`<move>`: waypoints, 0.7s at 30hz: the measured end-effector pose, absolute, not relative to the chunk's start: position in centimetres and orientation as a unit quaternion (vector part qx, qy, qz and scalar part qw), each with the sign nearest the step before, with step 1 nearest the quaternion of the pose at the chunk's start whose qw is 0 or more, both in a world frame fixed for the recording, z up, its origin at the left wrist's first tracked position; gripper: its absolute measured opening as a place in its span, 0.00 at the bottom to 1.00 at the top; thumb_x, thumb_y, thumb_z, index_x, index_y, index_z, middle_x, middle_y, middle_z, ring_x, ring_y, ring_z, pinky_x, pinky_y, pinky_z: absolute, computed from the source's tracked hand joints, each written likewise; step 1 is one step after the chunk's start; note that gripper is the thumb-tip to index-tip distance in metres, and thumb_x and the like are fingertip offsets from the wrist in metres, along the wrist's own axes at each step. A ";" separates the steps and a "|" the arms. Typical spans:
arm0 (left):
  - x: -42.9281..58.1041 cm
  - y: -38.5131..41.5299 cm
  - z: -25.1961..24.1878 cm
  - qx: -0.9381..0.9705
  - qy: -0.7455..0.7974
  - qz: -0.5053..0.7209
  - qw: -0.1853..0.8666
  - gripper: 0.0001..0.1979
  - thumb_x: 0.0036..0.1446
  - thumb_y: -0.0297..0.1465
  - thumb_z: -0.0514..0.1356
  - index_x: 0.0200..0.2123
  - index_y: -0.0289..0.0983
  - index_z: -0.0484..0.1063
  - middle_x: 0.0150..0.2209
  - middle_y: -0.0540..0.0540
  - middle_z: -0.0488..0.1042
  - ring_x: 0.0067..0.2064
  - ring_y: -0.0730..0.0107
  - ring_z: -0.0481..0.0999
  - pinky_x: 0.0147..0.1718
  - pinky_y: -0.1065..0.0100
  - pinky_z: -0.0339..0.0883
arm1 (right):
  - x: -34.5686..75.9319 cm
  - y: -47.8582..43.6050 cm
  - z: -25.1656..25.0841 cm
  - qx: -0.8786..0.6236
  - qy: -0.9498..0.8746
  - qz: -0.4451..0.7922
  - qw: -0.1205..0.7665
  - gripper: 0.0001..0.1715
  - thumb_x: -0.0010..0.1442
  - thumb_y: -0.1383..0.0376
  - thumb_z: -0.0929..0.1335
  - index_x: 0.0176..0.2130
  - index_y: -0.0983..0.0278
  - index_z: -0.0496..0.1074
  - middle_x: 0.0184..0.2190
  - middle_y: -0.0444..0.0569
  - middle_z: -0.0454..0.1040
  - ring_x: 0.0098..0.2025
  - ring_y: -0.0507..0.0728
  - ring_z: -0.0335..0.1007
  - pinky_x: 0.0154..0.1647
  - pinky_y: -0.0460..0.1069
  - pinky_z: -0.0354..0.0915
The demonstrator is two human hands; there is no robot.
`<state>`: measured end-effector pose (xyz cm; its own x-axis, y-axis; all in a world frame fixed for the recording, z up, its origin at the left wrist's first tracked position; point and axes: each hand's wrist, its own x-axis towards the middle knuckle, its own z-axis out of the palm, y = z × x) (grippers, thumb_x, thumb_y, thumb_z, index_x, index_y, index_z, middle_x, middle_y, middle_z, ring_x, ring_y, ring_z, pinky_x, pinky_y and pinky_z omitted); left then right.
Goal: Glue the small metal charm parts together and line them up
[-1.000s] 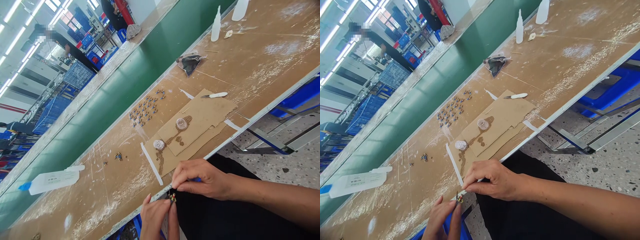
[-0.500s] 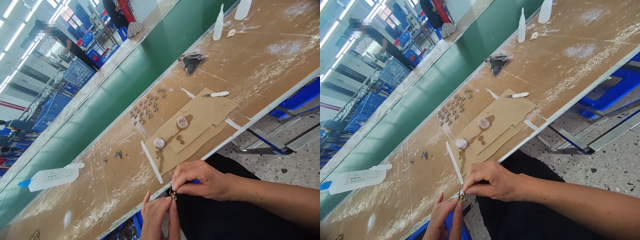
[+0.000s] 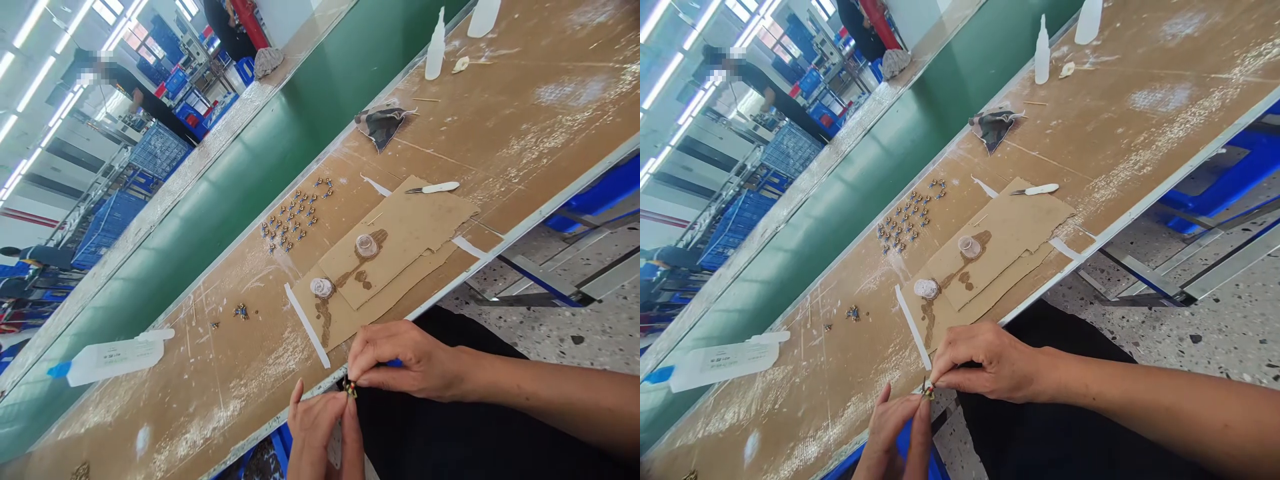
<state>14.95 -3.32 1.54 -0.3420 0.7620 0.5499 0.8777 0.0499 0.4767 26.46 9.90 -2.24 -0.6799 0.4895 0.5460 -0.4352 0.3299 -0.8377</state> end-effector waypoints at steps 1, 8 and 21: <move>14.9 -3.3 1.5 -0.565 -0.719 -0.398 0.071 0.03 0.56 0.26 0.60 0.31 0.40 0.72 0.26 0.51 0.75 0.28 0.75 0.74 0.51 0.58 0.65 | 26.5 10.0 -2.1 -0.019 -0.716 0.574 0.397 0.07 0.62 0.68 0.66 0.38 0.69 0.74 0.32 0.50 0.75 0.36 0.47 0.71 0.39 0.42 0.67; 12.6 -3.3 0.2 -0.492 -0.706 -0.508 0.037 0.03 0.53 0.30 0.63 0.33 0.41 0.76 0.29 0.53 0.78 0.31 0.75 0.76 0.48 0.65 0.69 | 28.8 11.0 -0.3 -0.110 -0.731 0.496 0.456 0.10 0.61 0.71 0.65 0.45 0.65 0.70 0.35 0.48 0.74 0.37 0.47 0.71 0.40 0.41 0.67; -0.3 10.5 0.9 -0.290 -0.786 -0.526 -0.142 0.15 0.40 0.39 0.69 0.29 0.34 0.77 0.27 0.48 0.77 0.33 0.67 0.76 0.37 0.67 0.70 | 32.9 18.4 -3.9 -0.419 -0.694 0.216 0.544 0.11 0.61 0.60 0.64 0.42 0.58 0.73 0.34 0.47 0.76 0.33 0.50 0.74 0.35 0.43 0.70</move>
<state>-0.26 10.45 0.90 -0.7907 0.6066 0.0819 0.3070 0.2772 0.9104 32.92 18.38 -3.91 -0.0558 0.8167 0.5743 0.3469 0.5552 -0.7559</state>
